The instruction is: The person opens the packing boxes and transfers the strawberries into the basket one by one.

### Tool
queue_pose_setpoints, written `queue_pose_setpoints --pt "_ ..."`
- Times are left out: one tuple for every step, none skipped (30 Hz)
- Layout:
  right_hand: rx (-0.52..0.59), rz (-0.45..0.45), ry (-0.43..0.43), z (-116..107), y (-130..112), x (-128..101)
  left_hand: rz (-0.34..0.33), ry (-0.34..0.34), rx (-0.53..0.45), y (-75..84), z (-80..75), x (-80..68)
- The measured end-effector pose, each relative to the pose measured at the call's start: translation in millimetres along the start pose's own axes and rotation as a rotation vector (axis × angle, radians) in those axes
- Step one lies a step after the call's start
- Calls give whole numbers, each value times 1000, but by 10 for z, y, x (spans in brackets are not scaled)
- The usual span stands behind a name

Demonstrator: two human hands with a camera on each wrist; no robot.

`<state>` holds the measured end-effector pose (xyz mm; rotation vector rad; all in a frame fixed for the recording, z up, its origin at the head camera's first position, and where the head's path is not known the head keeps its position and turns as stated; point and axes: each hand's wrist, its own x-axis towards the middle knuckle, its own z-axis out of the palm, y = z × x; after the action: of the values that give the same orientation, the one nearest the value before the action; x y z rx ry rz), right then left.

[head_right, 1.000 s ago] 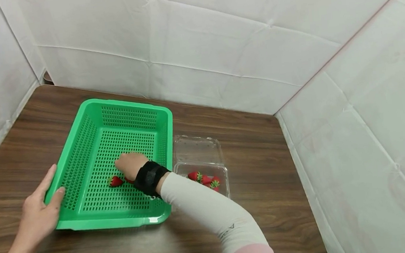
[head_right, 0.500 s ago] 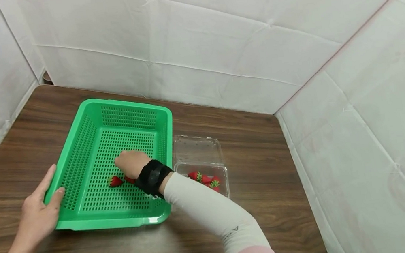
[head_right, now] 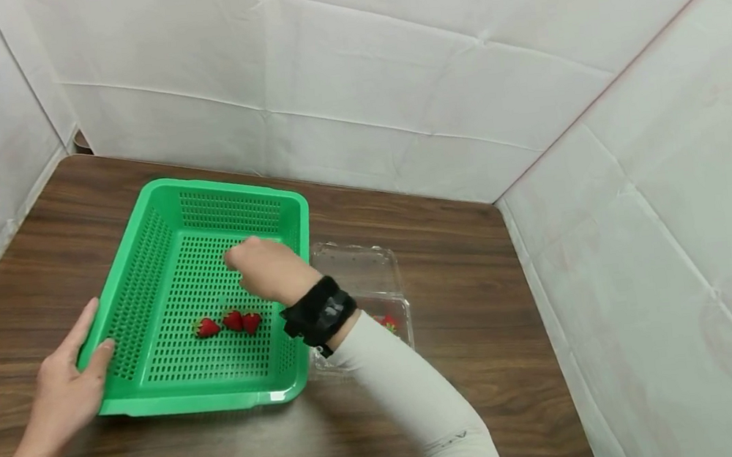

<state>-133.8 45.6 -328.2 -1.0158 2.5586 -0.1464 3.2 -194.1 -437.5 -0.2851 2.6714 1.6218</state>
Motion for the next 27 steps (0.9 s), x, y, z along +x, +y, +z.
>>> queue_pose_setpoints --pt "29 -4 24 -13 34 -51 3 2 9 -3 2 0" --pt "53 -4 49 -22 70 -103 5 3 11 -4 3 0" --pt "82 4 69 -31 107 -155 8 3 13 -4 6 0" --pt "108 11 89 -31 148 -205 8 1 22 -5 4 -2" --pt "135 20 110 -37 182 -253 11 0 23 -6 -1 -2" --pt "163 32 128 -44 210 -298 8 -1 24 -9 -10 -4" --pt "182 45 145 -51 236 -338 4 -2 25 -12 -23 -5" --pt "189 60 161 -59 259 -372 0 -5 14 -13 -34 -8" --pt "201 74 173 -69 277 -404 -5 -4 17 -17 -48 -9" --pt "206 86 187 -75 297 -433 -8 -4 18 -21 -64 -9" --pt "205 97 201 -82 313 -462 -9 -3 9 -26 -76 -8" --pt "200 107 213 -80 336 -489 -11 -5 4 -34 -83 -10" --pt "194 119 223 -77 358 -521 -9 -1 16 -34 -88 -7" --pt "185 124 233 -66 384 -555 -8 -2 25 -35 -89 -6" --pt "179 125 242 -48 414 -590 -7 -4 36 -36 -88 -5" --pt "174 127 247 -25 445 -625 -7 -8 38 -39 -85 -5" --pt "167 129 250 1 476 -657 -7 -12 37 -36 -81 -5" --pt "161 132 248 31 508 -687 -9 -14 47 -33 -77 -4" --pt "158 132 242 63 542 -718 -12 -18 43 -27 -74 -2" --pt "154 134 238 101 580 -747 -15 -23 28 -22 -68 -1" --pt "153 138 229 142 618 -775 -17 -27 15 -23 -58 -1" --pt "153 150 214 181 655 -804 -18 -27 5 -15 -53 2" --pt "148 165 195 222 692 -832 -20 -26 6 -9 -49 4" --pt "149 178 176 266 730 -861 -21 -28 1 -7 -42 5" --pt "149 191 156 309 766 -891 -21 -29 -11 -4 -36 5" --pt "147 207 135 356 799 -917 -22 -28 -11 -2 -30 6" --pt "145 218 111 402 831 -939 -21 -27 -11 0 -23 6"
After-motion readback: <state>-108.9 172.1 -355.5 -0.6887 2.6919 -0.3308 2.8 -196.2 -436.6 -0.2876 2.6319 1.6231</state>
